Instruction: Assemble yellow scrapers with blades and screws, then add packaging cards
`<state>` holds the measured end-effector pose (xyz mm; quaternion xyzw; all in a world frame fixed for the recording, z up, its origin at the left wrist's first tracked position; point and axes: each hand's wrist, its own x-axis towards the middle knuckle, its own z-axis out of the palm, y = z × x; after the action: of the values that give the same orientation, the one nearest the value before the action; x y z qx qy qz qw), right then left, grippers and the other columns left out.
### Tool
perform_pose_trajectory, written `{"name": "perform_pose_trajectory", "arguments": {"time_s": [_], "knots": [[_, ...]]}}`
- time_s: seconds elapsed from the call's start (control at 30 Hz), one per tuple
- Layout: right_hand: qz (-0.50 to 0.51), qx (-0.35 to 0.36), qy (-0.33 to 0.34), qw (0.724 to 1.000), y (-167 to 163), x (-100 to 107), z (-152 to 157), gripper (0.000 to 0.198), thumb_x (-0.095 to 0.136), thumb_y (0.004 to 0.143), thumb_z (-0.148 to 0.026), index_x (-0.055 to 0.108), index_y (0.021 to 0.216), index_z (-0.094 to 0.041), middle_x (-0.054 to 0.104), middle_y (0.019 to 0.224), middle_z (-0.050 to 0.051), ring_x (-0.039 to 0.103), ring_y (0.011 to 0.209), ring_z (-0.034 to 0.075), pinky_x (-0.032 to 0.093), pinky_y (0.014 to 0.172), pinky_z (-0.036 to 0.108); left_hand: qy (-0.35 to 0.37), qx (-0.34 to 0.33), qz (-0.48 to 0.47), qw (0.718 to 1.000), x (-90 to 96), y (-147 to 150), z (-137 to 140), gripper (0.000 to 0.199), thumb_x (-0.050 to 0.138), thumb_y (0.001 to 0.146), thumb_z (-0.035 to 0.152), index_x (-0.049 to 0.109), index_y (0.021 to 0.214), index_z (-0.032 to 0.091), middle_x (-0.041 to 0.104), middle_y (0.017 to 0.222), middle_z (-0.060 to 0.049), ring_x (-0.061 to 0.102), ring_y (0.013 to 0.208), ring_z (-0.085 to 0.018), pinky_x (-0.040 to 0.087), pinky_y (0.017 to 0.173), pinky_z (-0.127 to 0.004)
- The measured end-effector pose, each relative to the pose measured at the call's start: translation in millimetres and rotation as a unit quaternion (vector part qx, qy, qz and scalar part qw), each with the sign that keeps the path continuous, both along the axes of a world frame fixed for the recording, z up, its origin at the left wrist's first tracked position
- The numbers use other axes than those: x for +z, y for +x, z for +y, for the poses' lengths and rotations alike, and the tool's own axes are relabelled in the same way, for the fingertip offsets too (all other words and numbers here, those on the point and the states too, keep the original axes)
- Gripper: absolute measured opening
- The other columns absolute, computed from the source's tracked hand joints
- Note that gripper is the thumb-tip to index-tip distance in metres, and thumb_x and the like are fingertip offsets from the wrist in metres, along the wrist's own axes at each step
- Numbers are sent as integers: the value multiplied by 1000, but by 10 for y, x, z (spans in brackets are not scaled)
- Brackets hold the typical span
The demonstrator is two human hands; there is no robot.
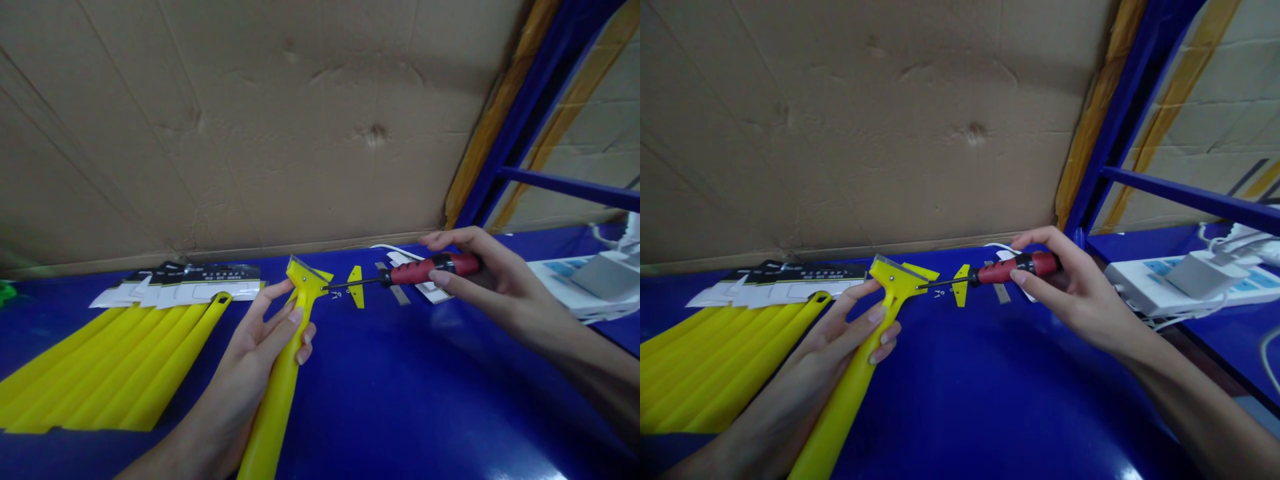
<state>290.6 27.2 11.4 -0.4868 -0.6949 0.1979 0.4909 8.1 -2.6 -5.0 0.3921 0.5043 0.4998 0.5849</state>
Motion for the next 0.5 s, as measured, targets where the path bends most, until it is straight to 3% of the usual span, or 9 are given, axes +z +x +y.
{"name": "perform_pose_trajectory", "arguments": {"time_s": [0.07, 0.1, 0.2, 0.27, 0.33, 0.4, 0.5], "knots": [[-14, 28, 27, 999, 14, 7, 11, 16, 77, 88, -38, 72, 98, -27, 72, 117, 6, 65, 118, 28, 54, 87, 35, 2, 3, 3, 1000, 12, -5, 0, 54, 80, 85, 34, 55, 132, 25, 66, 69, 1, 54, 59, -11, 41, 64, -24], [-17, 40, 30, 999, 17, 8, 16, 14, 76, 88, -38, 73, 95, -27, 73, 115, 6, 65, 117, 28, 54, 88, 35, 3, 4, 5, 1000, 18, -5, 0, 53, 80, 85, 34, 55, 132, 25, 66, 69, 1, 55, 59, -11, 42, 64, -24], [-4, 39, -21, 999, 1, -8, 23, 22, 77, 87, -44, 73, 97, -25, 74, 86, 4, 70, 79, 22, 54, 63, 30, 9, 7, 9, 1000, 27, -4, 1, 55, 80, 85, 35, 54, 132, 26, 67, 69, 1, 56, 59, -12, 43, 63, -24], [19, 29, -74, 997, -22, -36, 24, 30, 72, 90, -53, 70, 96, -23, 63, 61, -2, 60, 51, 16, 43, 44, 26, 21, 7, 11, 1000, 25, -7, 3, 55, 80, 85, 36, 54, 132, 26, 68, 70, 0, 55, 59, -12, 43, 62, -24], [42, 20, -111, 993, -36, -69, 27, 39, 62, 95, -61, 66, 91, -22, 54, 53, -5, 47, 37, 11, 33, 35, 24, 31, 9, 14, 999, 18, -15, 6, 55, 82, 83, 36, 54, 129, 26, 69, 71, -1, 56, 59, -13, 44, 61, -24], [71, 39, -131, 988, -24, -92, 31, 40, 57, 98, -62, 64, 95, -22, 57, 58, -4, 49, 40, 11, 36, 37, 23, 33, 16, 22, 999, 11, -29, 13, 56, 82, 82, 37, 53, 129, 26, 69, 71, -1, 57, 59, -13, 45, 60, -24], [118, 113, -143, 976, 27, -91, 35, 31, 71, 94, -45, 62, 115, -25, 71, 82, 0, 67, 67, 16, 55, 58, 27, 40, 17, 28, 999, 7, -55, 33, 55, 79, 86, 37, 51, 133, 28, 67, 69, 1, 56, 58, -12, 43, 58, -22]]}}
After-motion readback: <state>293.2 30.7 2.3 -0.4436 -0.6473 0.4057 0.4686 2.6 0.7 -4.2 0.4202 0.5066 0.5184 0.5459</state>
